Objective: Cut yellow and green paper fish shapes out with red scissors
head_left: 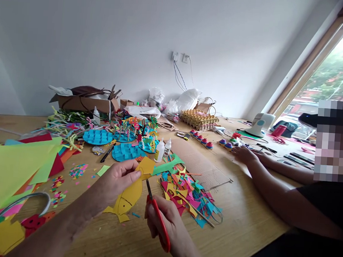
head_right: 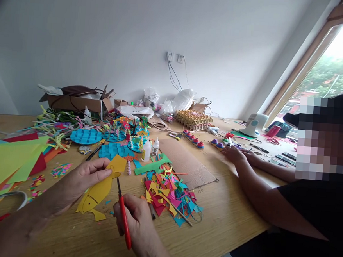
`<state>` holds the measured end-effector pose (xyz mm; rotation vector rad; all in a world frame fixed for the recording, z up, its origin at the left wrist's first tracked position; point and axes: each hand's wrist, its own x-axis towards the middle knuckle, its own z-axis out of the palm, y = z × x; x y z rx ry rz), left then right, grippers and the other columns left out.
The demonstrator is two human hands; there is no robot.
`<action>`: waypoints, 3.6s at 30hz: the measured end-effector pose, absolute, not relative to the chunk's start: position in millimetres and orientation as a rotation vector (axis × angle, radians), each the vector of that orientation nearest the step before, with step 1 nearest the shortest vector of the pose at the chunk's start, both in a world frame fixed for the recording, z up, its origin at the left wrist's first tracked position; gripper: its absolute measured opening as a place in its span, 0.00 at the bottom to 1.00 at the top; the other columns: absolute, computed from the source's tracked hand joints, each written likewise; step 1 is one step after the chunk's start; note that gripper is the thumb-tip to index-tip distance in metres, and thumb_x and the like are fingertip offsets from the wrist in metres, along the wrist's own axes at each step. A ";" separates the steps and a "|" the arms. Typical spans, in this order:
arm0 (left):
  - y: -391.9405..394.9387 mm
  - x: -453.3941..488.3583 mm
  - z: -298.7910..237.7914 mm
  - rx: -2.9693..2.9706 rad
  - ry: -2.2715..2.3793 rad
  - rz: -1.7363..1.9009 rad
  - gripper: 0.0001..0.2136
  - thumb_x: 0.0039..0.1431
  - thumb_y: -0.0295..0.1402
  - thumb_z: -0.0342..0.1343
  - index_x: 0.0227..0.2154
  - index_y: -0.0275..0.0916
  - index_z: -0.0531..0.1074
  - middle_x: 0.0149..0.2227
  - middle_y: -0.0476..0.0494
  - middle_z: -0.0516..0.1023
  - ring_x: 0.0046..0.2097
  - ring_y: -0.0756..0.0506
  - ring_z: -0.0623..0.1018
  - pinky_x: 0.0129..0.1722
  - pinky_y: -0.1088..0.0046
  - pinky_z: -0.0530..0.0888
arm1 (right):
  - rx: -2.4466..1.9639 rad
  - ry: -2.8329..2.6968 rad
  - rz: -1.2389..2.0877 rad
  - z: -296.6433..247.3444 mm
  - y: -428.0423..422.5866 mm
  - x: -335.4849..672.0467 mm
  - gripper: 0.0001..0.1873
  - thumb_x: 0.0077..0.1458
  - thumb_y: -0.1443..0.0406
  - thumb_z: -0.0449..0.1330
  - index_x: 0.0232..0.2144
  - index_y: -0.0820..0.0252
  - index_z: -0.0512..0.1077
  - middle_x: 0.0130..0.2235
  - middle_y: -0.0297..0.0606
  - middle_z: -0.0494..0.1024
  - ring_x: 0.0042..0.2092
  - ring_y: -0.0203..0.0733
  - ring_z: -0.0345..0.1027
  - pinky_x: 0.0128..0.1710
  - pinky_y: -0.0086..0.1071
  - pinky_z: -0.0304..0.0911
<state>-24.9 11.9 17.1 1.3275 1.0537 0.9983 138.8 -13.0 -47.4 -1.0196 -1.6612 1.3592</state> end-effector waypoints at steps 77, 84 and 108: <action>5.0 -11.3 6.6 1.301 0.971 0.973 0.11 0.51 0.43 0.54 0.29 0.40 0.70 0.22 0.54 0.67 0.25 0.50 0.66 0.24 0.78 0.64 | -0.925 -1.455 1.436 -54.4 -20.5 129.7 0.25 0.53 0.46 0.50 0.19 0.60 0.59 0.16 0.26 0.57 0.17 0.27 0.48 0.14 0.20 0.48; 4.7 -11.1 8.6 1.249 0.946 0.953 0.10 0.51 0.40 0.55 0.31 0.40 0.71 0.21 0.54 0.66 0.26 0.50 0.68 0.26 0.78 0.65 | -0.947 -1.483 1.401 -54.8 -20.2 129.4 0.25 0.55 0.46 0.49 0.19 0.60 0.58 0.16 0.26 0.58 0.17 0.27 0.49 0.15 0.20 0.47; 4.5 -15.3 13.2 1.271 0.918 0.881 0.11 0.51 0.40 0.56 0.33 0.39 0.73 0.21 0.52 0.68 0.28 0.47 0.70 0.28 0.76 0.67 | -0.969 -1.508 1.407 -51.8 -23.2 132.2 0.26 0.54 0.45 0.49 0.19 0.60 0.58 0.16 0.27 0.57 0.17 0.27 0.49 0.14 0.20 0.47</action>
